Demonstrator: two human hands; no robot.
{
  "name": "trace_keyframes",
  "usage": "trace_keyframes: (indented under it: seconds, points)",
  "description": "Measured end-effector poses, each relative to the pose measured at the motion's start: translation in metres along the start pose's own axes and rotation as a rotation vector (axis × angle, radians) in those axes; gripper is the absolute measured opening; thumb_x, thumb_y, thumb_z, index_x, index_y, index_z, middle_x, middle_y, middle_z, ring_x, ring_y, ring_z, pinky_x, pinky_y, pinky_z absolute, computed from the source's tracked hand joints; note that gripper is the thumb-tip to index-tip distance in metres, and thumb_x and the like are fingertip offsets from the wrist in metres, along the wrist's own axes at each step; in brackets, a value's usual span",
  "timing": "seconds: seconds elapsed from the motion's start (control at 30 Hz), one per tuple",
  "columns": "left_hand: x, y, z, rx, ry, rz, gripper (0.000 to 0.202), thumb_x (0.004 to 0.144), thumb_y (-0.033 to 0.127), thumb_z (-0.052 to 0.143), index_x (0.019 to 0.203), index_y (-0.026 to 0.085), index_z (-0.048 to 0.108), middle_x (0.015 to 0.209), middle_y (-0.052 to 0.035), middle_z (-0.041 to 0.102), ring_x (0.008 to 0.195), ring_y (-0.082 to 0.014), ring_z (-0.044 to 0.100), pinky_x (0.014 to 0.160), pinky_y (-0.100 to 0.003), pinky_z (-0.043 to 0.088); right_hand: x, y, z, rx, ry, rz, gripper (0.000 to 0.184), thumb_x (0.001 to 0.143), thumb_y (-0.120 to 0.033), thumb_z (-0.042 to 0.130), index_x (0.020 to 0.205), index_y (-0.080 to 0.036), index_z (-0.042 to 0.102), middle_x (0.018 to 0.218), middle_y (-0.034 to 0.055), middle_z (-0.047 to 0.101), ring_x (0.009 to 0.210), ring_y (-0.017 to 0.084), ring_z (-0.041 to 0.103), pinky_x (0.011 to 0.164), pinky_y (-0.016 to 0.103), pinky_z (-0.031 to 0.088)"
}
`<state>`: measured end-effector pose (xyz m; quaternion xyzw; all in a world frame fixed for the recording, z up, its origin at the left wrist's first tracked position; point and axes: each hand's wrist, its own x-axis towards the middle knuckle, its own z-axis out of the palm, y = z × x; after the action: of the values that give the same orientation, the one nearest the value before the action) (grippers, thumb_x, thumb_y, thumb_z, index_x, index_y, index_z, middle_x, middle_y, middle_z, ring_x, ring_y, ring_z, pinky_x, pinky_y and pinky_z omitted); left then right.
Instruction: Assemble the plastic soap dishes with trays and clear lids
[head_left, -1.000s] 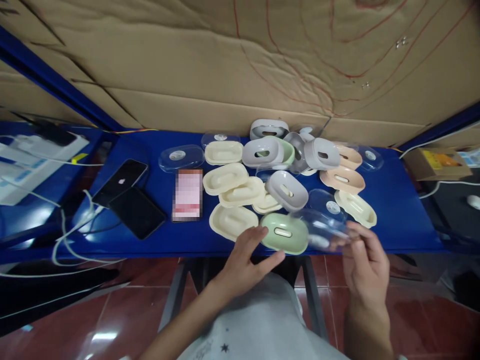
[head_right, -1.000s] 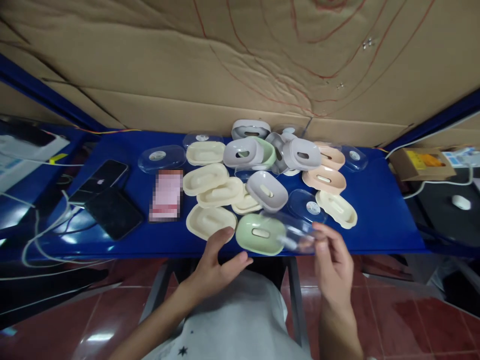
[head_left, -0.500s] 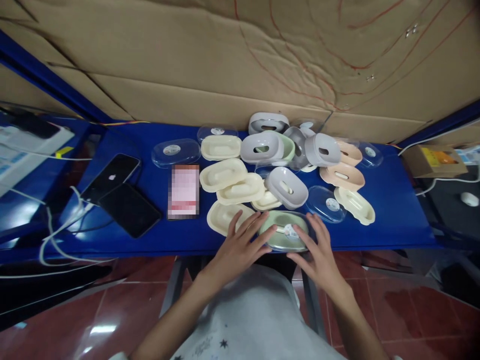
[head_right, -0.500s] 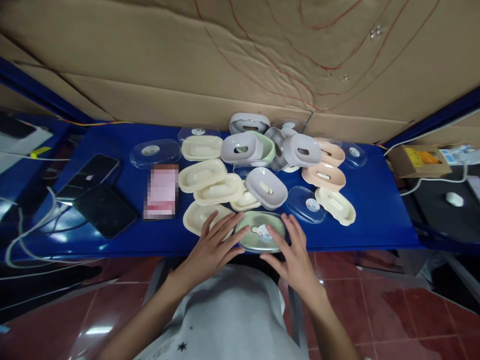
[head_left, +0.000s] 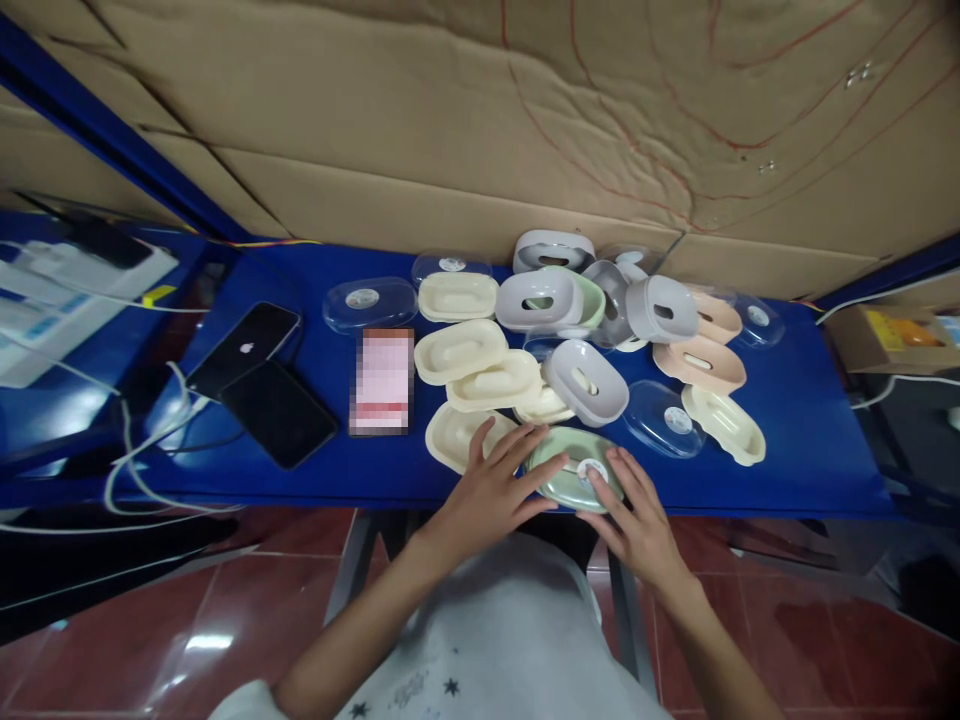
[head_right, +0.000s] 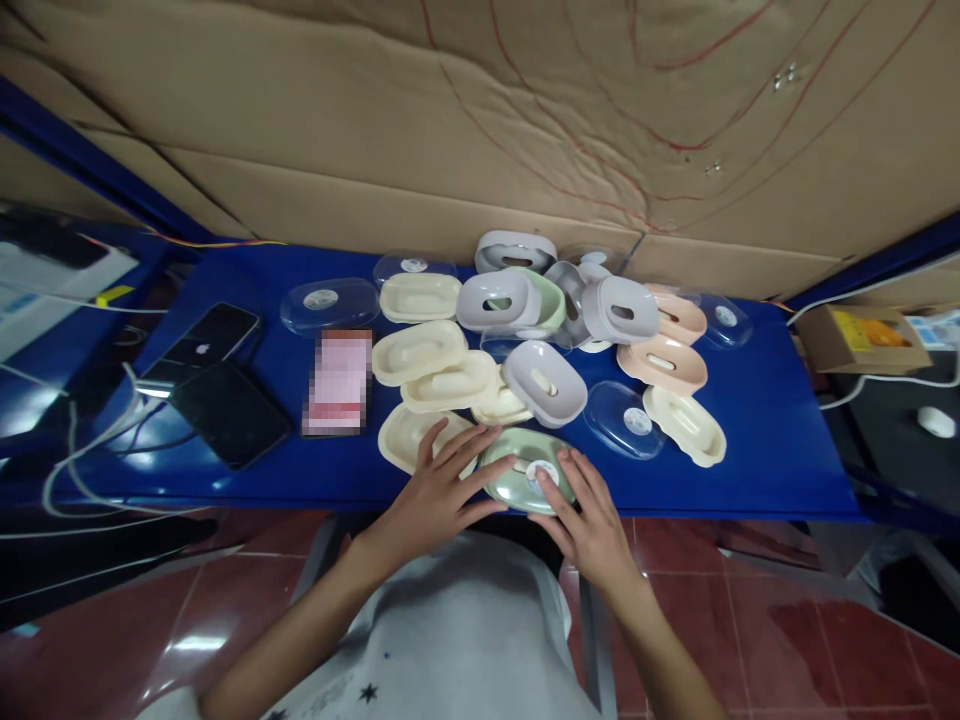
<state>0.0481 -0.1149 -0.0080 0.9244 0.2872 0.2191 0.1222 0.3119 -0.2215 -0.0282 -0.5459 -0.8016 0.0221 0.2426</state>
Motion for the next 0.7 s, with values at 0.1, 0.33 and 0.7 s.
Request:
trace_keyframes:
  seconds: [0.1, 0.33, 0.7]
  points:
    - [0.0, -0.001, 0.0, -0.02, 0.023, -0.02, 0.053, 0.103, 0.05, 0.072, 0.15, 0.029, 0.061, 0.163, -0.0126, 0.057, 0.153, -0.0315, 0.051, 0.136, -0.067, 0.014, 0.003, 0.0, -0.006, 0.014, -0.016, -0.053, 0.082, 0.101, -0.019, 0.074, 0.171, -0.037, 0.036, 0.174, 0.0103, 0.044, 0.158, 0.039, 0.046, 0.123, 0.069, 0.05]
    - [-0.001, -0.001, -0.001, -0.032, 0.027, -0.079, 0.052, 0.1, 0.051, 0.077, 0.145, 0.031, 0.064, 0.159, -0.0112, 0.06, 0.148, -0.0319, 0.053, 0.135, -0.067, 0.013, 0.013, -0.001, -0.02, 0.025, -0.04, -0.124, 0.076, 0.101, -0.015, 0.071, 0.17, -0.031, 0.042, 0.169, 0.0131, 0.049, 0.152, 0.038, 0.052, 0.124, 0.07, 0.047]
    - [0.002, -0.003, -0.002, -0.039, -0.004, -0.071, 0.063, 0.099, 0.056, 0.076, 0.151, 0.026, 0.058, 0.155, -0.0143, 0.061, 0.148, -0.032, 0.052, 0.136, -0.065, 0.001, 0.013, -0.004, -0.023, -0.043, -0.052, -0.155, 0.072, 0.104, -0.016, 0.068, 0.169, -0.032, 0.042, 0.16, 0.0116, 0.06, 0.152, 0.032, 0.054, 0.128, 0.064, 0.044]
